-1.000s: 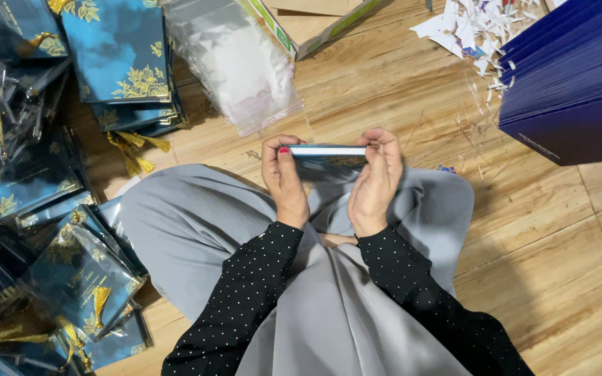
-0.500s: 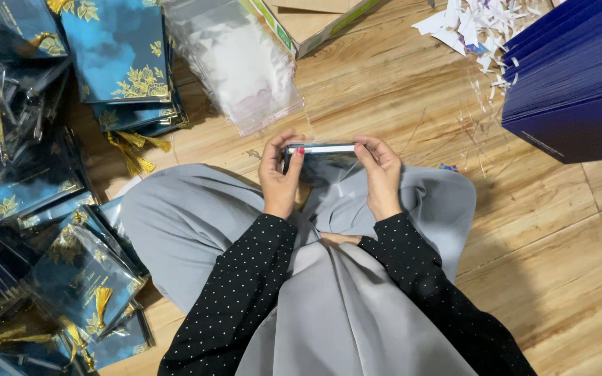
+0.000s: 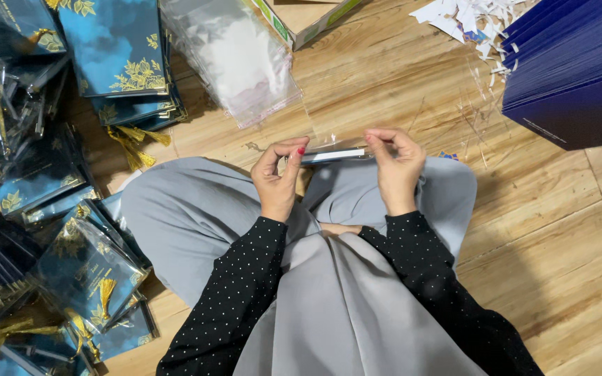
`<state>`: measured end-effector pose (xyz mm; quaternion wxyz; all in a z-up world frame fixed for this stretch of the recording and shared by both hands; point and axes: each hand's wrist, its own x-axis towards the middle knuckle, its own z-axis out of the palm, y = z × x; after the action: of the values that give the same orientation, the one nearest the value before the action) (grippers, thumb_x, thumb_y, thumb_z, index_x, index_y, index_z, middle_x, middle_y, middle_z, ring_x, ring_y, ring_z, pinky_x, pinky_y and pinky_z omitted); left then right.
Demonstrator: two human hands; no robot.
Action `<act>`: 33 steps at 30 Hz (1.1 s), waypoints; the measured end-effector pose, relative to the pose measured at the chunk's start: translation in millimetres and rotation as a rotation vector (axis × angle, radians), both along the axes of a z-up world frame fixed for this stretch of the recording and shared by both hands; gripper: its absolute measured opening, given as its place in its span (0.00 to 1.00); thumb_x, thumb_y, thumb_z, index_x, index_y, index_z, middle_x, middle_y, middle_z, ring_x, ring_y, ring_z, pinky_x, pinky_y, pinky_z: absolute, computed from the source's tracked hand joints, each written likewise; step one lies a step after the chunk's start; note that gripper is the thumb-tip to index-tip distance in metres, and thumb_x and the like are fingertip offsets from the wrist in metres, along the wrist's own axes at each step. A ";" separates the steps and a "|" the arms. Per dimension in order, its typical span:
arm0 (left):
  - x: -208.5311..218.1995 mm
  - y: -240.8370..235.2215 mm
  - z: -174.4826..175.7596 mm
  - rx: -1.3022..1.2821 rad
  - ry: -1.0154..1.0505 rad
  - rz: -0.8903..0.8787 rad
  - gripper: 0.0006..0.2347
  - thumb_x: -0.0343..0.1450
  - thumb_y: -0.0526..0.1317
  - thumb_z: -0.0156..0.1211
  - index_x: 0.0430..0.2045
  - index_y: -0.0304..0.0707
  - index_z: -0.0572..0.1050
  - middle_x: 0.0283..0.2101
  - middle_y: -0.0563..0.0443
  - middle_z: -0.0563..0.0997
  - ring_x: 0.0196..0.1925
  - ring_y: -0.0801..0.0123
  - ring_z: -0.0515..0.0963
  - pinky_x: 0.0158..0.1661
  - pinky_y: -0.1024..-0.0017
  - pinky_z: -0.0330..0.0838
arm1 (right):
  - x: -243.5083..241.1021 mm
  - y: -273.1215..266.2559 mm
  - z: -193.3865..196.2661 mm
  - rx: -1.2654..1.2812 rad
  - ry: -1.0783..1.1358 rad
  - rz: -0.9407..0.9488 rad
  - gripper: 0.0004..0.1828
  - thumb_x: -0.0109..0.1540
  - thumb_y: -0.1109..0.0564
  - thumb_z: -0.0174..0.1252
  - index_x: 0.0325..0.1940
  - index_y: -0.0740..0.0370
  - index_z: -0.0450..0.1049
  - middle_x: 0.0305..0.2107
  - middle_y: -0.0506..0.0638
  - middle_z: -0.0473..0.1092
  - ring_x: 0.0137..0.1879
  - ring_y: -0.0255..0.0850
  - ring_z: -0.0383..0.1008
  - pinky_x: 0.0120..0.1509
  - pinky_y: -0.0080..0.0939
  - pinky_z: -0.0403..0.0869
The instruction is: The person sits on the floor and repeatedly places blue books with gold designs into clear plastic bags. They seal each bag and set it aside, handling the books and bags by hand.
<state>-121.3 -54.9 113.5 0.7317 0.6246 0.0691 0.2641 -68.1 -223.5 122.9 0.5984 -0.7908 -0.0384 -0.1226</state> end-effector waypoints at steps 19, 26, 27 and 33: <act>-2.0 46.6 35.1 0.338 -0.061 -0.436 0.21 0.64 0.42 0.46 0.51 0.34 0.62 0.51 0.39 0.70 0.54 0.51 0.68 0.54 0.56 0.59 | 17.2 -27.1 42.7 0.093 -0.183 0.107 0.04 0.59 0.70 0.53 0.37 0.69 0.71 0.26 0.56 0.70 0.35 0.33 0.69 0.41 0.28 0.69; -31.3 51.5 -11.0 1.438 0.555 -0.784 0.31 0.56 0.43 0.58 0.56 0.46 0.57 0.55 0.45 0.65 0.59 0.52 0.62 0.56 0.46 0.49 | -26.1 -56.5 -7.9 -0.778 -0.098 0.803 0.29 0.44 0.66 0.56 0.51 0.65 0.67 0.41 0.61 0.69 0.49 0.55 0.68 0.54 0.53 0.63; -30.9 48.2 -21.6 1.436 0.562 -0.785 0.31 0.56 0.43 0.58 0.56 0.46 0.57 0.55 0.45 0.65 0.59 0.52 0.62 0.56 0.46 0.49 | -34.5 -52.2 -14.5 -0.775 -0.094 0.809 0.29 0.44 0.66 0.56 0.51 0.65 0.67 0.41 0.61 0.69 0.49 0.55 0.68 0.54 0.53 0.63; -8.8 38.8 -41.8 1.596 0.556 -0.808 0.38 0.53 0.43 0.68 0.58 0.49 0.54 0.56 0.47 0.63 0.57 0.53 0.64 0.56 0.47 0.52 | -40.6 -52.6 -57.0 -1.000 -0.075 0.754 0.40 0.56 0.28 0.32 0.64 0.53 0.54 0.34 0.55 0.69 0.48 0.49 0.68 0.62 0.53 0.53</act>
<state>-130.1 -16.1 71.8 0.0799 0.9594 -0.1825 -0.1997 -108.7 -276.2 65.9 0.1565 -0.9023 -0.3884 0.1021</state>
